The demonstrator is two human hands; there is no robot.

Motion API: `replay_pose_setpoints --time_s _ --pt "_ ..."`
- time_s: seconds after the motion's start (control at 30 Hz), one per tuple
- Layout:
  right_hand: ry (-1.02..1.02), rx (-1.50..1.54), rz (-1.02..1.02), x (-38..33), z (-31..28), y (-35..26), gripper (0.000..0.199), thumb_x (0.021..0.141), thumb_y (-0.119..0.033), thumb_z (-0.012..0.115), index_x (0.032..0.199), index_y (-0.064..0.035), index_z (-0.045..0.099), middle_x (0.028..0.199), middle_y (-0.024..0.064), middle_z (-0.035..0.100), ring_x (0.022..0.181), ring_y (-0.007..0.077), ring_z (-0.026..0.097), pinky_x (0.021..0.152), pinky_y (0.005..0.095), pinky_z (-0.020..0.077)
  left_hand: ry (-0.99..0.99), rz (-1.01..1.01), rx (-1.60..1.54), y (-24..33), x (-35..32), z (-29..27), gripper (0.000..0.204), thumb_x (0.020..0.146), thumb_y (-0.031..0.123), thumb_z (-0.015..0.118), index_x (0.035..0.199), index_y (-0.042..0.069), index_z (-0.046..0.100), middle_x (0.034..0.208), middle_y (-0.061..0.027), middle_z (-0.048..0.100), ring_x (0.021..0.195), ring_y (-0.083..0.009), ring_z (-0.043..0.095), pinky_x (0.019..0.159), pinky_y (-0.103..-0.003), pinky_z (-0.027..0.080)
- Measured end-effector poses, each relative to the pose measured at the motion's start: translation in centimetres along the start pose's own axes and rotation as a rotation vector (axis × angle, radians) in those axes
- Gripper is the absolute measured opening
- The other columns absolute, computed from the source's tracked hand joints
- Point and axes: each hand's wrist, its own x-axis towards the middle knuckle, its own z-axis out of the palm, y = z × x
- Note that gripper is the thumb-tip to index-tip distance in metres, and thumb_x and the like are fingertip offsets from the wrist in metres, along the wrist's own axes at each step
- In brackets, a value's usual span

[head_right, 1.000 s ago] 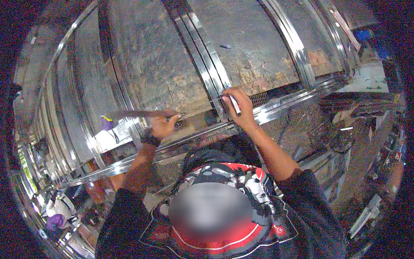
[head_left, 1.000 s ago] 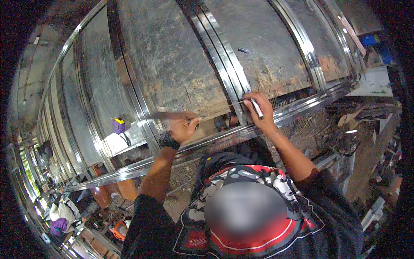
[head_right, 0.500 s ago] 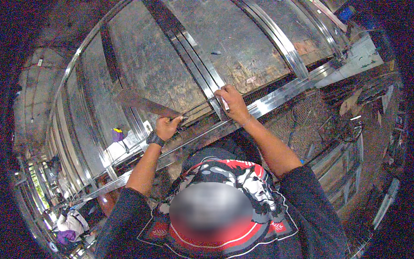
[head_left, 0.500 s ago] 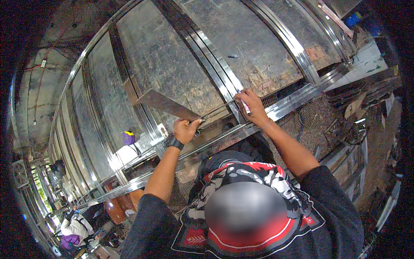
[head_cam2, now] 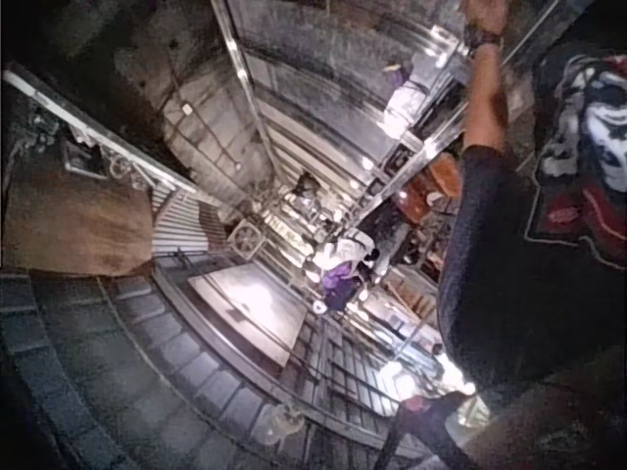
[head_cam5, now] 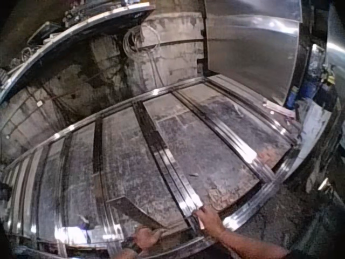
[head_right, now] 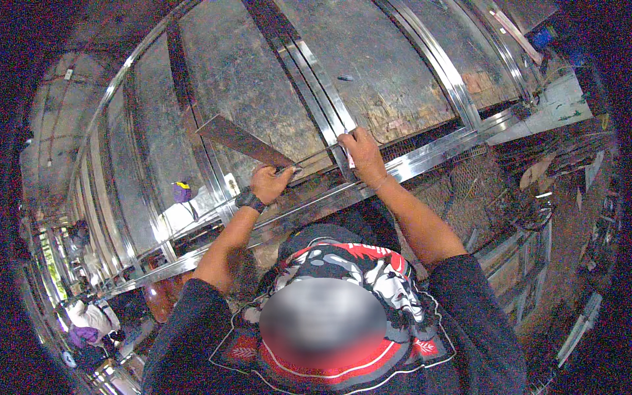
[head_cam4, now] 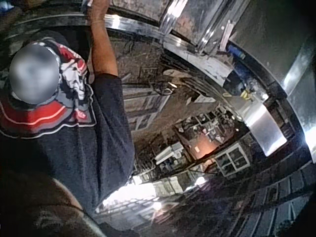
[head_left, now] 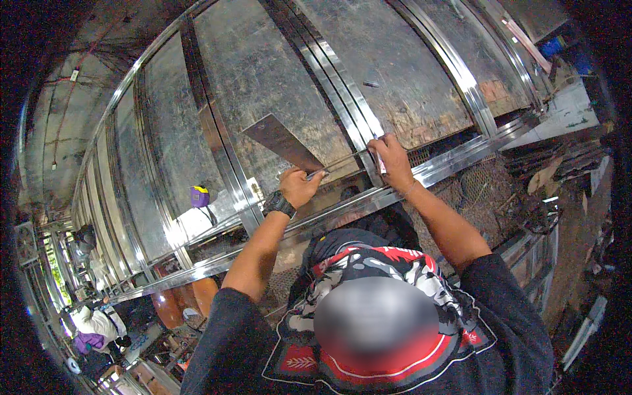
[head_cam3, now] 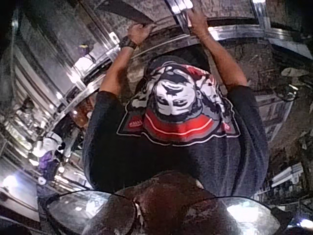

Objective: The person uses a metal square and a marker to draw straight lines along the edges of metal frame pieces on a workbench. After marking, the person picks up a long metal bar and walks through the workshop.

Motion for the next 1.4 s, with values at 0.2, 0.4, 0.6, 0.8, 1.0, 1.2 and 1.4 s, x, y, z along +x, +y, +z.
replay_pose_setpoints --time_s 0.2,0.4,0.6,0.8,1.0,1.2,1.4 --pt "-0.014 -0.090 -0.038 0.3 0.6 -1.0 0.028 0.083 -0.003 0.062 0.110 -0.0102 0.062 0.093 0.0154 0.055 0.092 0.0382 0.059 0.076 0.0483 0.0487 0.106 0.151 0.029 -1.3 -0.1 0.8 0.061 0.081 0.046 0.079 0.046 0.003 0.054 0.055 -0.0220 0.056 0.057 -0.0419 0.057 0.059 -0.053 0.044" --pt "-0.047 -0.122 -0.117 0.2 0.9 -2.2 0.029 0.082 -0.002 0.062 0.110 -0.0096 0.062 0.093 0.0156 0.054 0.089 0.0374 0.058 0.076 0.0468 0.0478 0.048 0.093 -0.012 -0.3 -0.3 0.1 0.062 0.081 0.045 0.079 0.046 0.001 0.052 0.054 -0.0211 0.054 0.057 -0.0421 0.057 0.059 -0.054 0.043" --pt "-0.075 -0.064 -0.124 0.5 1.2 -2.9 0.032 0.081 0.001 0.061 0.110 -0.0096 0.062 0.092 0.0161 0.052 0.088 0.0379 0.056 0.074 0.0476 0.0467 0.267 0.326 0.050 -2.4 -0.2 2.1 0.062 0.086 0.052 0.076 0.059 -0.002 0.064 0.054 -0.0194 0.057 0.048 -0.0350 0.053 0.051 -0.047 0.041" --pt "-0.082 -0.024 -0.122 0.6 2.0 -3.3 0.031 0.081 0.002 0.060 0.109 -0.0096 0.062 0.090 0.0158 0.051 0.087 0.0378 0.057 0.073 0.0474 0.0464 0.147 0.200 0.036 -1.2 -0.3 0.9 0.062 0.084 0.054 0.078 0.056 0.001 0.063 0.050 -0.0162 0.056 0.048 -0.0338 0.052 0.054 -0.045 0.041" --pt "-0.084 0.035 -0.148 0.9 2.7 -3.9 0.030 0.080 0.001 0.061 0.109 -0.0098 0.062 0.090 0.0156 0.050 0.087 0.0380 0.057 0.073 0.0480 0.0459 0.034 0.179 -0.126 -0.3 -0.8 0.3 0.042 0.091 0.048 0.072 0.089 0.007 0.079 0.077 -0.0125 0.073 0.072 -0.0314 0.069 0.069 -0.041 0.053" --pt "-0.073 0.043 -0.160 1.4 2.6 -4.2 0.029 0.081 0.000 0.063 0.108 -0.0095 0.061 0.091 0.0157 0.051 0.087 0.0382 0.057 0.073 0.0482 0.0457 0.042 0.229 -0.184 -0.5 -0.6 0.5 0.035 0.093 0.043 0.069 0.094 0.010 0.078 0.088 -0.0142 0.074 0.083 -0.0371 0.069 0.073 -0.045 0.053" --pt "-0.123 0.040 -0.144 1.4 3.0 -3.8 0.028 0.081 -0.001 0.065 0.107 -0.0094 0.061 0.091 0.0158 0.051 0.088 0.0382 0.057 0.073 0.0486 0.0456 0.051 0.251 -0.054 -1.8 -0.5 1.3 0.031 0.092 0.037 0.073 0.101 0.009 0.079 0.086 -0.0110 0.076 0.076 -0.0304 0.071 0.071 -0.040 0.054"
